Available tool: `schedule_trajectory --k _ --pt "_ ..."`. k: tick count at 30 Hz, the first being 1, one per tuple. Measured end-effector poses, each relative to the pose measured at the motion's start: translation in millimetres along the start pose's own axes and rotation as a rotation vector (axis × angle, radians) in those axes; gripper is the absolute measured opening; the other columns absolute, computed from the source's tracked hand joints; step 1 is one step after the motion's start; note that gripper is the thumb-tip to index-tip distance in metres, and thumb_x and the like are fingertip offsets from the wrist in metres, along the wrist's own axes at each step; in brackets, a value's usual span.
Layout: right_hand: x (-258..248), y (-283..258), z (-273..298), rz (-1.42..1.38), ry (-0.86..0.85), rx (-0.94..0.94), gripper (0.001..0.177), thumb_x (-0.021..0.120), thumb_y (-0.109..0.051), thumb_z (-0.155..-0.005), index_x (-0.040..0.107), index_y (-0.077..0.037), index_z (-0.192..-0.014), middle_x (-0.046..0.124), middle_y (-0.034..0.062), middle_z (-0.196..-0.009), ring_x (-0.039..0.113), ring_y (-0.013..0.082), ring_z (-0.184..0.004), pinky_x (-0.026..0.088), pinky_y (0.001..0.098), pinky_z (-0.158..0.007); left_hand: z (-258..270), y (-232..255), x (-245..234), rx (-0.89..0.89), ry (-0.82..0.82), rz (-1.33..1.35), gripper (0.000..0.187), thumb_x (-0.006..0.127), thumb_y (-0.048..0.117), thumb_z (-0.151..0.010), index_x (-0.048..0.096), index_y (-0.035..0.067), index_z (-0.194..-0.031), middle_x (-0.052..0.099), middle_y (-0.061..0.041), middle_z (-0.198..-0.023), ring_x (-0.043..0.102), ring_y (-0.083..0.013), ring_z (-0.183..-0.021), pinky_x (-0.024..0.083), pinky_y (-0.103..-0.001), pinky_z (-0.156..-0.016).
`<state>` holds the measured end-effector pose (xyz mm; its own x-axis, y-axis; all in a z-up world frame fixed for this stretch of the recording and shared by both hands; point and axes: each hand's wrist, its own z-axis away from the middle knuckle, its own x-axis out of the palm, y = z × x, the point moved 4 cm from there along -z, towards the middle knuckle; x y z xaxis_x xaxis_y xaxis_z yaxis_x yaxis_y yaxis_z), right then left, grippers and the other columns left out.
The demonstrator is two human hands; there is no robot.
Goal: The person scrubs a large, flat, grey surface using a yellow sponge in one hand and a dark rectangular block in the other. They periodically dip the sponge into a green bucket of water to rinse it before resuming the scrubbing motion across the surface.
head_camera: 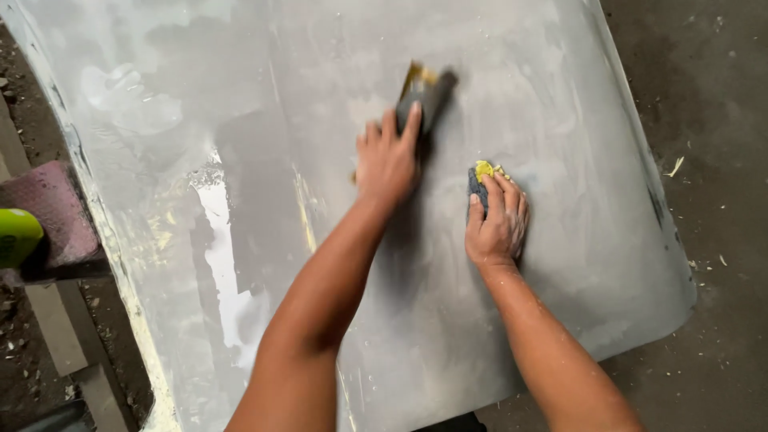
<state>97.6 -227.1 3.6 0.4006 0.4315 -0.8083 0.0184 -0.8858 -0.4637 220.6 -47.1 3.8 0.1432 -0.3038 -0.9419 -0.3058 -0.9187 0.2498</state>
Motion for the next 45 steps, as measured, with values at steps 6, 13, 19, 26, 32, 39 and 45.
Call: schedule_trajectory --k 6,13,19,26,32,39,45 --pt "-1.3 -2.5 -1.2 -0.012 0.0 -0.014 0.039 0.065 -0.016 -0.099 0.061 -0.005 -0.136 0.057 0.0155 -0.142 0.05 0.0389 -0.132 0.036 0.0521 -0.115 -6.9 5.9 -20.2 -0.023 -0.017 0.068 0.078 0.063 0.014 -0.083 0.037 0.021 -0.156 0.048 -0.018 -0.143 0.05 -0.0405 -0.115 0.043 -0.054 -0.096" --pt "-2.1 -0.6 -4.4 -0.022 0.006 0.015 0.038 0.065 -0.016 -0.099 0.061 -0.006 -0.136 0.057 0.016 -0.141 0.05 0.0401 -0.131 0.036 0.052 -0.113 191.5 41.9 -52.8 0.049 -0.205 0.149 0.076 0.059 0.009 -0.085 0.037 0.022 -0.156 0.046 -0.02 -0.148 0.052 -0.0377 -0.111 0.042 -0.05 -0.096" --pt "-0.4 3.9 -4.2 -0.015 -0.008 0.017 0.04 0.064 -0.016 -0.099 0.061 -0.006 -0.137 0.057 0.0157 -0.141 0.05 0.0396 -0.131 0.036 0.0519 -0.113 55.1 29.5 -15.9 0.084 -0.111 0.075 0.075 0.059 0.01 -0.088 0.038 0.021 -0.159 0.046 -0.017 -0.149 0.052 -0.0384 -0.113 0.043 -0.051 -0.095" --pt "-6.0 1.0 -0.8 -0.005 -0.019 0.014 0.039 0.064 -0.017 -0.099 0.061 -0.006 -0.136 0.057 0.0158 -0.141 0.05 0.0401 -0.131 0.035 0.0525 -0.114 -20.0 26.7 1.1 -0.001 -0.016 -0.018 0.075 0.06 0.011 -0.085 0.038 0.022 -0.156 0.048 -0.015 -0.144 0.052 -0.0396 -0.117 0.044 -0.052 -0.095" --pt "-1.1 0.7 -8.2 -0.04 -0.007 0.017 0.039 0.063 -0.017 -0.099 0.061 -0.006 -0.136 0.057 0.0154 -0.142 0.049 0.0394 -0.132 0.035 0.0527 -0.114 165.3 38.1 -49.2 -0.021 -0.226 0.117 0.081 0.061 0.009 -0.082 0.035 0.023 -0.158 0.042 -0.02 -0.15 0.05 -0.0405 -0.115 0.04 -0.053 -0.099" --pt "-1.3 1.9 -4.0 -0.023 -0.019 0.025 0.039 0.064 -0.017 -0.098 0.061 -0.006 -0.136 0.056 0.0154 -0.142 0.049 0.0394 -0.133 0.035 0.0525 -0.114 69.9 6.2 -34.3 -0.023 -0.132 0.072 0.084 0.072 0.022 -0.079 0.037 0.025 -0.156 0.043 -0.02 -0.147 0.047 -0.0463 -0.122 0.037 -0.058 -0.101" --pt "-1.2 1.8 -2.4 -0.022 -0.016 0.01 0.039 0.065 -0.016 -0.099 0.061 -0.006 -0.136 0.056 0.0156 -0.141 0.049 0.0391 -0.133 0.035 0.0524 -0.115 -19.0 -18.0 -12.6 -0.177 -0.082 0.016 0.079 0.068 0.012 -0.084 0.038 0.023 -0.156 0.045 -0.017 -0.149 0.048 -0.0407 -0.12 0.041 -0.054 -0.1"
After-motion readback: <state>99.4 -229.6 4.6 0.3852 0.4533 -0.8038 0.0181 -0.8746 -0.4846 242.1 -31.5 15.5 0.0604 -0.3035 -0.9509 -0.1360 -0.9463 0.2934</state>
